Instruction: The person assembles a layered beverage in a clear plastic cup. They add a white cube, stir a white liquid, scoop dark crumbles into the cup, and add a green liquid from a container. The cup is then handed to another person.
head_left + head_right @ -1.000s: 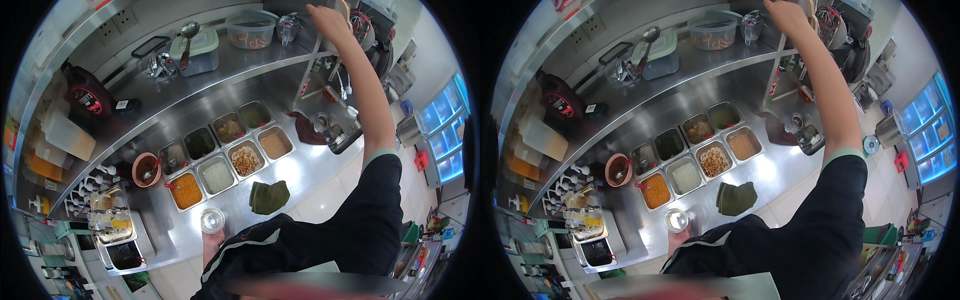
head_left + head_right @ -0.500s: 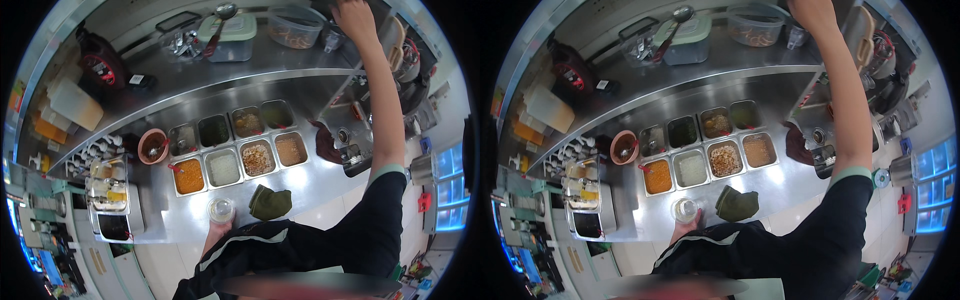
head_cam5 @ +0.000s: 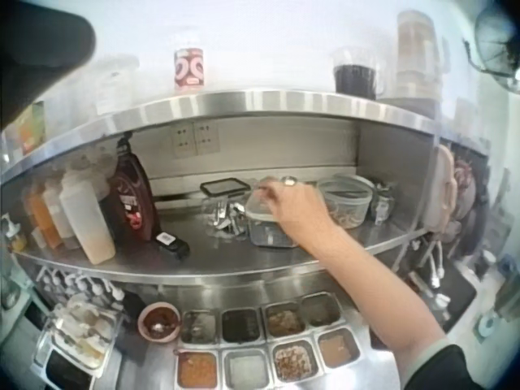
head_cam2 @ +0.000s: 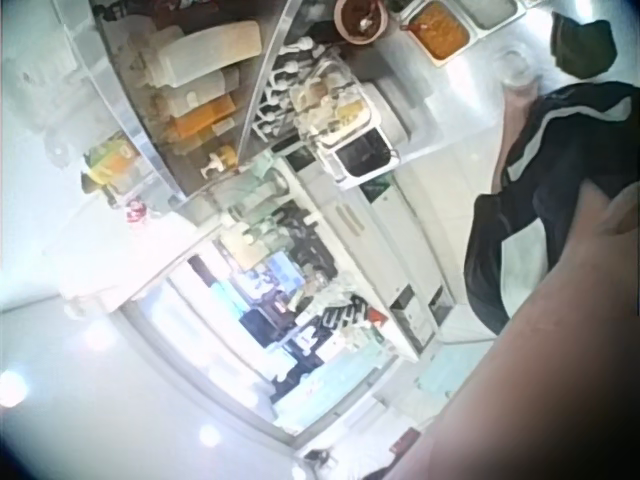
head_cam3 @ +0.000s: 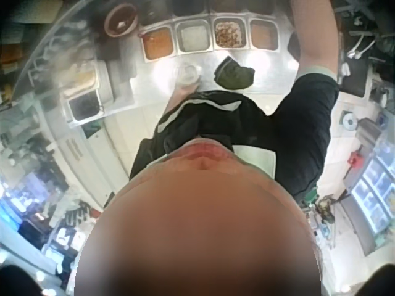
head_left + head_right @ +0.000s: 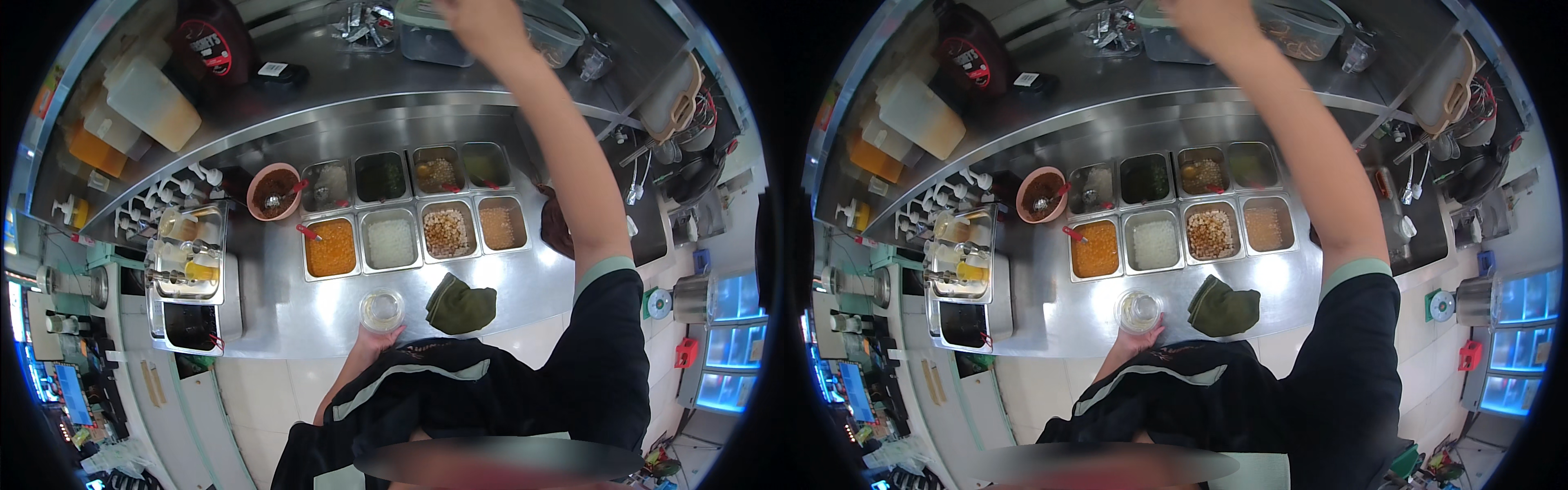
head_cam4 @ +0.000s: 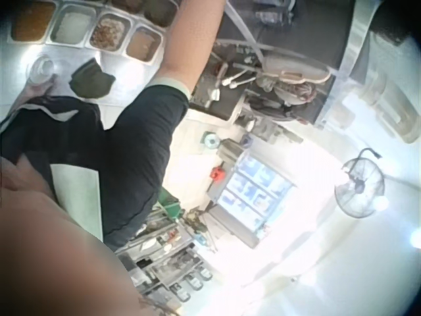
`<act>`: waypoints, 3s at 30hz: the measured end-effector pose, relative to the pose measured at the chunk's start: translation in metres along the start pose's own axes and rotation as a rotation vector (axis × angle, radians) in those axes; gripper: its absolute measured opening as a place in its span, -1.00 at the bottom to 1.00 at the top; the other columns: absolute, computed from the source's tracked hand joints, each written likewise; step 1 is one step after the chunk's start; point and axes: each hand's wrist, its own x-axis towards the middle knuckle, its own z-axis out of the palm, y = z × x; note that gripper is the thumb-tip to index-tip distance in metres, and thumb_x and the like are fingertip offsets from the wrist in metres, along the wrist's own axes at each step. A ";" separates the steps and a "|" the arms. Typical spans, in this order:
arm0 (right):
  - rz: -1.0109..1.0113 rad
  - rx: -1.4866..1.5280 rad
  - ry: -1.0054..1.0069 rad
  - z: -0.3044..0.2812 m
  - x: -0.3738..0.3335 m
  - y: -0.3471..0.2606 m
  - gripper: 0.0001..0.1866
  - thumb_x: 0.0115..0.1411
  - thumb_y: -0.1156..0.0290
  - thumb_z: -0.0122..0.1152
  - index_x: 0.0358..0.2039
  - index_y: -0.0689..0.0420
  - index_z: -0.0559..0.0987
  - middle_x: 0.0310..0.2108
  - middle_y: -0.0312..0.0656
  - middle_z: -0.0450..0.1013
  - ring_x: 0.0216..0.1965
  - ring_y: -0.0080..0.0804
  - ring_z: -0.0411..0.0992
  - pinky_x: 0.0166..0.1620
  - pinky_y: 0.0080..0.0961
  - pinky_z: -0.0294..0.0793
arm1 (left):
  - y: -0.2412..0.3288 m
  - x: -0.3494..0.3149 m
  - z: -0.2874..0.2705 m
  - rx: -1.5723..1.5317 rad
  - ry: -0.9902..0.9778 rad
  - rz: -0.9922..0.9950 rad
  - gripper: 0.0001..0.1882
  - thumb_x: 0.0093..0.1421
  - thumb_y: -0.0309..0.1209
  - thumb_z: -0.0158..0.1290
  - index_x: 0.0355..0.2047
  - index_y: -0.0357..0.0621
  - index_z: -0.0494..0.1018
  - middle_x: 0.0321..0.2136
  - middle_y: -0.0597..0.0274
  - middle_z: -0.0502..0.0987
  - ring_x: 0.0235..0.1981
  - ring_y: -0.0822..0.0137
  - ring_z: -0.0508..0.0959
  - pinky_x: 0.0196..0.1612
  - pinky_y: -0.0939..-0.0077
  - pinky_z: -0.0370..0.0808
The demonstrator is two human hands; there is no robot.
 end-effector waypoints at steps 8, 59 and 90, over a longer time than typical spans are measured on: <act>0.150 0.160 -0.182 -0.014 0.009 0.053 -0.75 0.26 0.25 0.00 -0.26 0.21 0.35 -0.51 0.02 0.42 -0.47 -0.16 0.45 -0.35 -0.34 0.39 | 0.002 -0.010 0.006 -0.050 -0.076 -0.139 -0.30 0.07 0.16 -0.12 0.05 -0.09 0.35 -0.01 -0.04 0.41 0.07 -0.04 0.38 0.15 -0.24 0.15; -0.355 0.384 -0.605 -0.047 -0.030 0.102 -0.57 -0.11 0.41 0.38 -0.36 0.19 0.28 -0.42 -0.13 0.33 -0.43 -0.17 0.34 -0.38 -0.29 0.32 | -0.045 0.021 0.544 1.977 -0.403 1.407 0.36 -0.27 -0.48 0.38 0.33 0.03 -0.42 0.16 -0.05 0.24 0.13 0.20 0.32 0.11 0.35 0.34; -0.343 -0.077 -0.330 -0.060 0.004 0.113 -0.81 -0.14 0.39 0.22 -0.46 0.07 0.45 -0.63 -0.15 0.39 -0.47 -0.12 0.43 -0.44 -0.27 0.37 | -0.057 0.004 0.502 1.981 -0.330 1.848 0.50 -0.44 -0.23 0.43 0.31 0.02 -0.49 0.13 -0.21 0.18 0.13 -0.02 0.31 0.15 0.24 0.29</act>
